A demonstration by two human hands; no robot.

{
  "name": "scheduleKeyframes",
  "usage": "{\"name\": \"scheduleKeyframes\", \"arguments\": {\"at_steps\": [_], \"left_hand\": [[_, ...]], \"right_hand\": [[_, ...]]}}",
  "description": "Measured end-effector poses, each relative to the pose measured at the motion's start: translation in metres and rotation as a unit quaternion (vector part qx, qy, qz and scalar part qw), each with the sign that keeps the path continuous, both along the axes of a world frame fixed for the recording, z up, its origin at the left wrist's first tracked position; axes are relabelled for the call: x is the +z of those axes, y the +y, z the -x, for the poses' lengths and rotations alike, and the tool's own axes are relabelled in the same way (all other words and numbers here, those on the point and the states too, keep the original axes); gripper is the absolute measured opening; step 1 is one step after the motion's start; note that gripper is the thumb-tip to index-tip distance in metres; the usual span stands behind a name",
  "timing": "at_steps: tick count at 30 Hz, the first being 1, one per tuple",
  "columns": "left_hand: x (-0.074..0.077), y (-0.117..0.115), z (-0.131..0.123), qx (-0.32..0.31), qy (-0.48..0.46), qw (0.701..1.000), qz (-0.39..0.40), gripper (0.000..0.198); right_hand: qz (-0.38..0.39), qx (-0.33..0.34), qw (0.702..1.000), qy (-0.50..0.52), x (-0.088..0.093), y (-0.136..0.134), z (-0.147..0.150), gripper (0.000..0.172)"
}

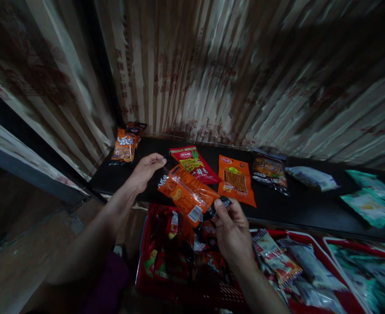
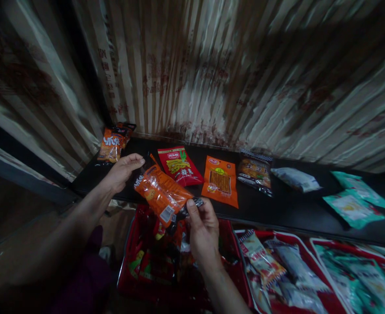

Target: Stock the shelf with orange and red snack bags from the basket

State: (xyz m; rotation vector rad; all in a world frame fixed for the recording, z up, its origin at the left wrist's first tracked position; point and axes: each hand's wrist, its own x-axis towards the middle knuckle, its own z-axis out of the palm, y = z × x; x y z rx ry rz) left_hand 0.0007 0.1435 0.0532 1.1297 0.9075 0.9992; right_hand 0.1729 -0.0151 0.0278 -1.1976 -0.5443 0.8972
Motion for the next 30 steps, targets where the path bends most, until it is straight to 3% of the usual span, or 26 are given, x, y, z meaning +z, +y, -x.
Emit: {"name": "scheduleKeyframes", "arguments": {"at_steps": [5, 12, 18, 22, 24, 27, 30], "left_hand": [[0.001, -0.002, 0.002, -0.032, 0.006, 0.999, 0.031, 0.023], [-0.005, -0.002, 0.008, -0.135, -0.035, 0.987, 0.078, 0.025], [-0.006, -0.002, 0.005, -0.099, -0.076, 0.980, 0.156, 0.018], [-0.001, -0.005, -0.001, -0.099, -0.073, 0.974, 0.191, 0.015], [0.002, -0.006, -0.002, -0.098, -0.066, 0.973, 0.196, 0.014], [0.006, -0.008, -0.004, -0.086, -0.054, 0.977, 0.186, 0.015], [0.007, -0.007, -0.004, -0.070, -0.038, 0.981, 0.176, 0.014]], "right_hand": [[-0.010, -0.006, 1.000, 0.024, 0.006, 0.003, 0.001, 0.029], [0.009, -0.020, 0.998, 0.058, 0.015, 0.003, 0.000, 0.030], [0.052, -0.031, 0.995, 0.078, 0.001, 0.007, -0.008, 0.030], [0.052, -0.093, 0.990, -0.089, -0.010, 0.009, -0.019, 0.053], [0.019, -0.092, 0.968, -0.233, -0.007, 0.008, -0.023, 0.048], [-0.002, -0.026, 0.931, -0.364, 0.004, 0.003, -0.022, 0.028], [0.000, 0.073, 0.910, -0.409, 0.011, -0.001, -0.017, 0.039]]}}
